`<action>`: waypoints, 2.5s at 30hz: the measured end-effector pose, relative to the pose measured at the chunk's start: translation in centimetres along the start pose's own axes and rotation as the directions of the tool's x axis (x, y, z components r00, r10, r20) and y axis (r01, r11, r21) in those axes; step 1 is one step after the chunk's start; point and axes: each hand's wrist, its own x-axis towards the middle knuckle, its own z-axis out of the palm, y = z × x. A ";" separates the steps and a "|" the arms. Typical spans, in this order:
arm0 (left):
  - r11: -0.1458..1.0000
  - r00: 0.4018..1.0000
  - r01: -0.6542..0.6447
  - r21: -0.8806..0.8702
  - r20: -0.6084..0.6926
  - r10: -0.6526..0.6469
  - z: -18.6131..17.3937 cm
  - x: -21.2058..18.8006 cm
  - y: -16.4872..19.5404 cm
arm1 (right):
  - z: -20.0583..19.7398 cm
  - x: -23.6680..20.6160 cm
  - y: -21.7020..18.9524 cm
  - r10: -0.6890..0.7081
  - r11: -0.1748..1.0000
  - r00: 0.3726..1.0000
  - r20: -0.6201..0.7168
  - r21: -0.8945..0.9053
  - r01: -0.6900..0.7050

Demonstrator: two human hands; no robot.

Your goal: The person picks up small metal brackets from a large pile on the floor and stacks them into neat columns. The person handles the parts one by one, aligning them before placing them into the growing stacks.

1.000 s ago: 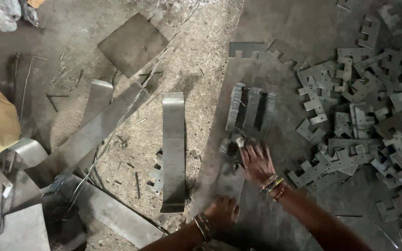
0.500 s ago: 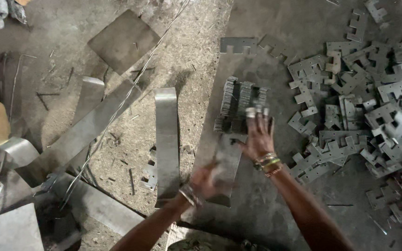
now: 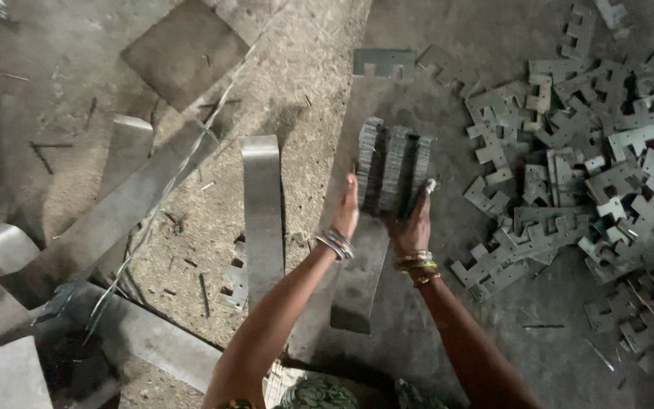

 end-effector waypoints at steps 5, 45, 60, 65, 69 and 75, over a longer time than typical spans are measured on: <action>0.965 0.977 -0.205 -0.161 0.019 0.210 -1.8 0.1 1.0 | -2.4 1.0 -0.9 0.087 0.978 0.989 0.123 0.176 -0.108; 0.559 0.877 -0.474 0.681 0.425 0.226 -2.6 -16.4 19.4 | -46.7 -24.4 23.9 0.803 0.261 0.507 -0.314 -0.579 -0.772; 0.134 0.451 -0.861 0.491 0.858 -0.248 -0.5 -39.1 16.7 | -42.1 -14.4 26.0 0.458 0.815 0.845 -0.278 -0.250 -0.524; 0.011 0.494 -0.859 0.512 0.833 -0.250 0.3 -34.5 16.6 | -39.0 -4.1 21.3 0.367 0.920 0.930 -0.007 -0.150 -0.363; -0.018 0.568 -0.806 0.592 0.764 -0.307 0.9 -28.6 10.1 | -34.0 2.2 16.3 0.251 0.959 0.945 0.210 -0.183 -0.215; -0.146 0.291 -0.954 0.264 0.930 -0.222 3.9 -21.6 -4.6 | -21.6 12.5 5.8 0.055 0.995 0.907 0.417 -0.104 -0.013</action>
